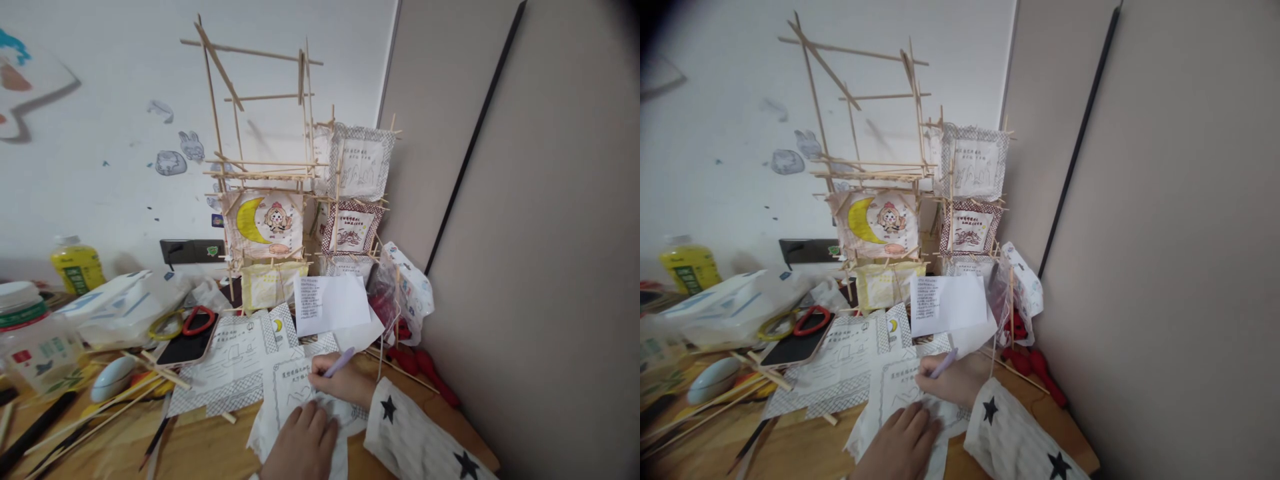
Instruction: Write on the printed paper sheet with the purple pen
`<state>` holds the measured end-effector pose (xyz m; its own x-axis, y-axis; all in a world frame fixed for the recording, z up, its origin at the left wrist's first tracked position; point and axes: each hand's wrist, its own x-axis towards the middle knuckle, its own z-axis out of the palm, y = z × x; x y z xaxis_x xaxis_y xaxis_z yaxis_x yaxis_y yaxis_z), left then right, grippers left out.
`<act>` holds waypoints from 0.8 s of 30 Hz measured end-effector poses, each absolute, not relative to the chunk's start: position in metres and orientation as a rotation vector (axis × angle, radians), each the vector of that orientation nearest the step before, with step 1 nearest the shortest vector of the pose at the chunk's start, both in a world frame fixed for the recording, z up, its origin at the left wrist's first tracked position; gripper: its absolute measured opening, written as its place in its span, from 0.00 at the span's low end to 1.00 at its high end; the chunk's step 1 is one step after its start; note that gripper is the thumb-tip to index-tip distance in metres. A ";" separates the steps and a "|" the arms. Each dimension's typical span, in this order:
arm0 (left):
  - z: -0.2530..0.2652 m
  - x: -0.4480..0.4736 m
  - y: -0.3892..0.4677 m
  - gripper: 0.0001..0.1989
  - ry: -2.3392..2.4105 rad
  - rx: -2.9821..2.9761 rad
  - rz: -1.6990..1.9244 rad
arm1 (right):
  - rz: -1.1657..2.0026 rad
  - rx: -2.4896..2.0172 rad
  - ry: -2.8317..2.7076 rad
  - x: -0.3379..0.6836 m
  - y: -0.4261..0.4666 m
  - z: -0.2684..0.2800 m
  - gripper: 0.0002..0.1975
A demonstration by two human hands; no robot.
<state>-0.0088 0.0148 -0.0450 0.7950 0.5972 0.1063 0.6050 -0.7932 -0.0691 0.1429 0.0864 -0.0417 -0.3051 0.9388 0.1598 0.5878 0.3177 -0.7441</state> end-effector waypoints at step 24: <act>-0.040 -0.009 0.015 0.16 -0.948 -2.877 -0.116 | 0.693 -1.197 -2.013 0.143 0.087 -0.047 0.09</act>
<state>-0.0091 0.0145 -0.0403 0.8020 0.5877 0.1067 0.5961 -0.7989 -0.0803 0.1433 0.0874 -0.0475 -0.3416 0.8956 0.2850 0.5306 0.4341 -0.7280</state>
